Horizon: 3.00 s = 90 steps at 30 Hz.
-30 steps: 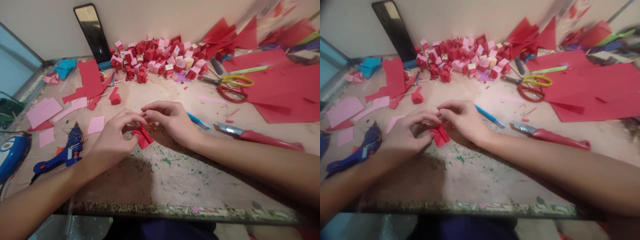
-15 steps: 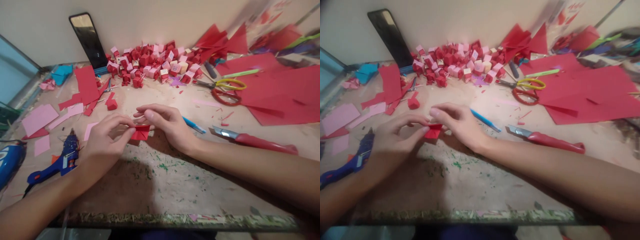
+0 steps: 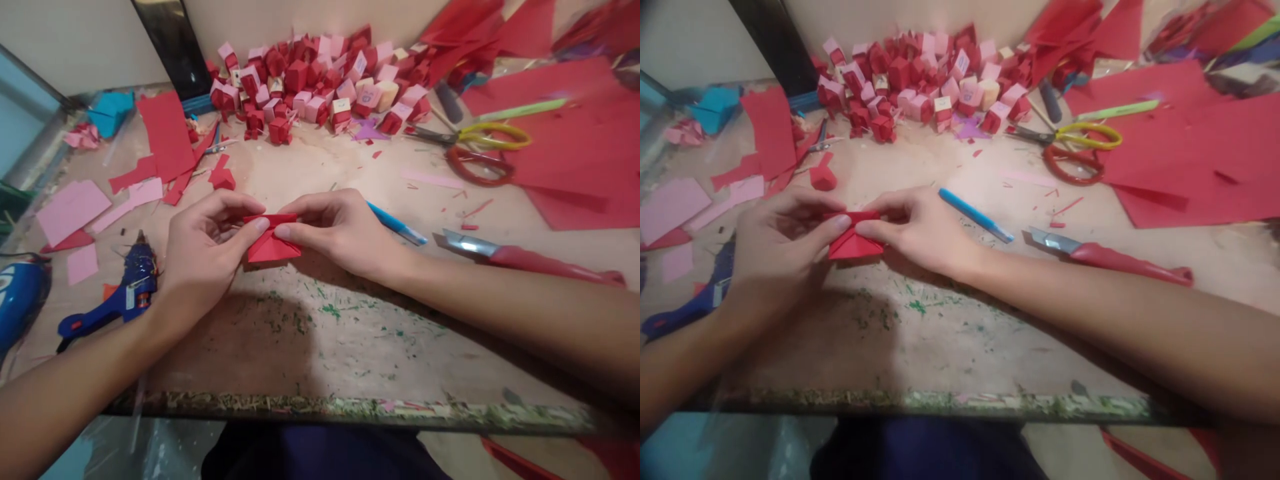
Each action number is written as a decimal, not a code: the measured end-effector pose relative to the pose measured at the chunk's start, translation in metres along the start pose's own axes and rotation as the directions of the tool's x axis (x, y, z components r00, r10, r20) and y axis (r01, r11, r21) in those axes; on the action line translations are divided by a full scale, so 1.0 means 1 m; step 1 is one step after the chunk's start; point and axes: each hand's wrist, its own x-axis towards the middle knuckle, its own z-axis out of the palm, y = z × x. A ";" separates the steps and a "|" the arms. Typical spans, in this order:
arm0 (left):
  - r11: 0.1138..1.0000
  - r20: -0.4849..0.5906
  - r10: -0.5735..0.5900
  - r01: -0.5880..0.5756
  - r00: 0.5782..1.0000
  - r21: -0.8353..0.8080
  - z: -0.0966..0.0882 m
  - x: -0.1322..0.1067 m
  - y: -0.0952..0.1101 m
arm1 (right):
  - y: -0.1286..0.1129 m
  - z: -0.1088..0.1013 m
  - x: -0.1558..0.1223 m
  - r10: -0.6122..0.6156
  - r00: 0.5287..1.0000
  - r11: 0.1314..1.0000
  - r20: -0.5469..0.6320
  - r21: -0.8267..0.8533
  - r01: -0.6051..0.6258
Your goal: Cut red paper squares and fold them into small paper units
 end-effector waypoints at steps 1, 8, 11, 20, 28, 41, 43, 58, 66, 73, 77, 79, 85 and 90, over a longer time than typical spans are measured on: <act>1.000 -0.003 0.007 -0.007 1.000 -0.015 0.001 0.001 -0.001 | 0.000 0.000 0.000 0.001 1.000 1.000 -0.008 -0.006 -0.001; 0.984 -0.027 0.071 -0.075 0.997 -0.161 -0.001 0.001 -0.007 | 0.000 0.002 0.001 0.021 0.983 0.999 -0.184 0.052 -0.012; 0.988 0.027 0.122 -0.119 0.992 -0.101 -0.003 -0.003 -0.007 | 0.000 0.002 0.001 0.069 0.967 0.988 -0.246 0.153 -0.031; 0.992 0.122 0.090 -0.100 0.988 0.076 0.001 -0.010 -0.003 | 0.003 0.002 0.001 0.060 0.966 0.960 -0.251 0.280 0.013; 0.999 0.152 -0.035 0.036 0.988 -0.005 0.002 -0.009 0.006 | 0.002 0.003 0.001 0.064 0.971 0.932 -0.230 0.361 0.024; 0.998 0.121 0.006 -0.013 0.993 0.056 0.002 -0.010 0.007 | 0.006 0.001 0.003 0.032 0.989 0.953 -0.143 0.303 0.013; 0.998 0.131 0.019 -0.028 0.991 0.064 0.002 -0.010 0.005 | 0.006 0.000 0.003 0.014 0.992 0.958 -0.125 0.287 0.023; 0.984 0.106 0.043 -0.060 0.993 0.169 0.000 -0.013 0.009 | 0.010 0.004 0.004 0.096 0.992 0.896 -0.085 0.441 -0.049; 0.996 0.099 -0.030 0.022 0.995 0.088 0.002 -0.008 0.011 | 0.009 0.001 0.004 0.099 0.992 0.912 -0.073 0.405 -0.061; 0.990 0.051 -0.138 0.138 0.989 0.006 0.002 -0.004 0.009 | 0.004 0.003 0.001 0.074 0.997 0.964 -0.005 0.256 -0.070; 0.986 0.010 -0.161 0.161 0.987 -0.037 0.000 -0.004 0.003 | 0.001 0.005 -0.001 0.051 0.998 0.968 -0.047 0.249 -0.038; 0.984 -0.035 -0.170 0.168 0.985 -0.051 -0.001 -0.002 0.000 | 0.000 0.005 -0.001 0.034 0.993 0.946 -0.110 0.324 0.003; 0.984 -0.148 -0.174 0.166 0.974 -0.064 -0.004 0.002 -0.002 | -0.002 0.006 -0.001 0.006 0.986 0.952 -0.164 0.303 0.045; 0.989 -0.131 -0.148 0.147 0.980 -0.022 -0.004 0.003 -0.004 | -0.001 0.008 -0.002 -0.002 0.983 0.940 -0.184 0.334 0.065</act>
